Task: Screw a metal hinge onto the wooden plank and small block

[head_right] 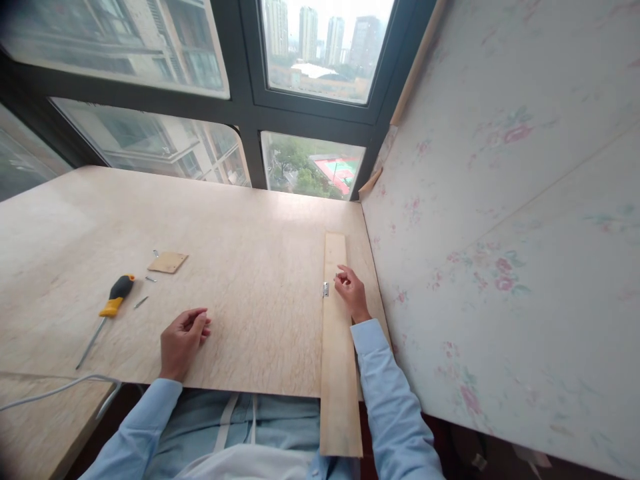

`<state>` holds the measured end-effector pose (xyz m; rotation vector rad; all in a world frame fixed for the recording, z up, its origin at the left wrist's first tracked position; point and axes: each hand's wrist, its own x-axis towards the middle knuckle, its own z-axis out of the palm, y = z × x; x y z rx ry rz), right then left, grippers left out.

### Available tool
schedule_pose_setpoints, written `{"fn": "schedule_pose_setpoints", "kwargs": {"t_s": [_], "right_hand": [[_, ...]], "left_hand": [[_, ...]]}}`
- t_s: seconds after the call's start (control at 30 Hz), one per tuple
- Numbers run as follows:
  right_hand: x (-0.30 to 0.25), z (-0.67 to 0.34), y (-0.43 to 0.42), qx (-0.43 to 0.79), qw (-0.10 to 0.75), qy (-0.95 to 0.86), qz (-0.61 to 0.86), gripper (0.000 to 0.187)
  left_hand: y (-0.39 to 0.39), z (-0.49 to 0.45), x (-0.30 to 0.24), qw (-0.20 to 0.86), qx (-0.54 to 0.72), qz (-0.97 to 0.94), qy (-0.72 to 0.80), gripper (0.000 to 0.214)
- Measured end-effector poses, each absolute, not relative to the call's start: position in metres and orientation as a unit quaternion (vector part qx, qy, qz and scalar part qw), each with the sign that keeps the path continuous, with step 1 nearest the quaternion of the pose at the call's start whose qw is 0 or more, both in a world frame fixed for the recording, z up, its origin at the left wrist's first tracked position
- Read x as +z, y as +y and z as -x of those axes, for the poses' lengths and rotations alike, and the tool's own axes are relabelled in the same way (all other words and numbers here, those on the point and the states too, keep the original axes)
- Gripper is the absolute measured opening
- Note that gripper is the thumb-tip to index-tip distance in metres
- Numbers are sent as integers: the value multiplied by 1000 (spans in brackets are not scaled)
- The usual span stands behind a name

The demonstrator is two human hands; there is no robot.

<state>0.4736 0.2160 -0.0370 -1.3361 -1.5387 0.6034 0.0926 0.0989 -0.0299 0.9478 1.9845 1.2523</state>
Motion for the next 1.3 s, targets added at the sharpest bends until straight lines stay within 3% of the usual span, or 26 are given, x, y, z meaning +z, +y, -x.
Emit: {"fn": "schedule_pose_setpoints", "kwargs": {"t_s": [0.1,0.37,1.3], "right_hand": [[-35,-478,219,222,474,-670,527,22],[-41,-481,222,205,451,-711,498,15],[-42,-479,222,192,416,-762,458,15]], "left_hand": [[99,-93,-31,295,469,-357,752,42],[102,-94,-33,283,458,-349,767,42],[104,-100,-30,259,448,-355,779,42]]}}
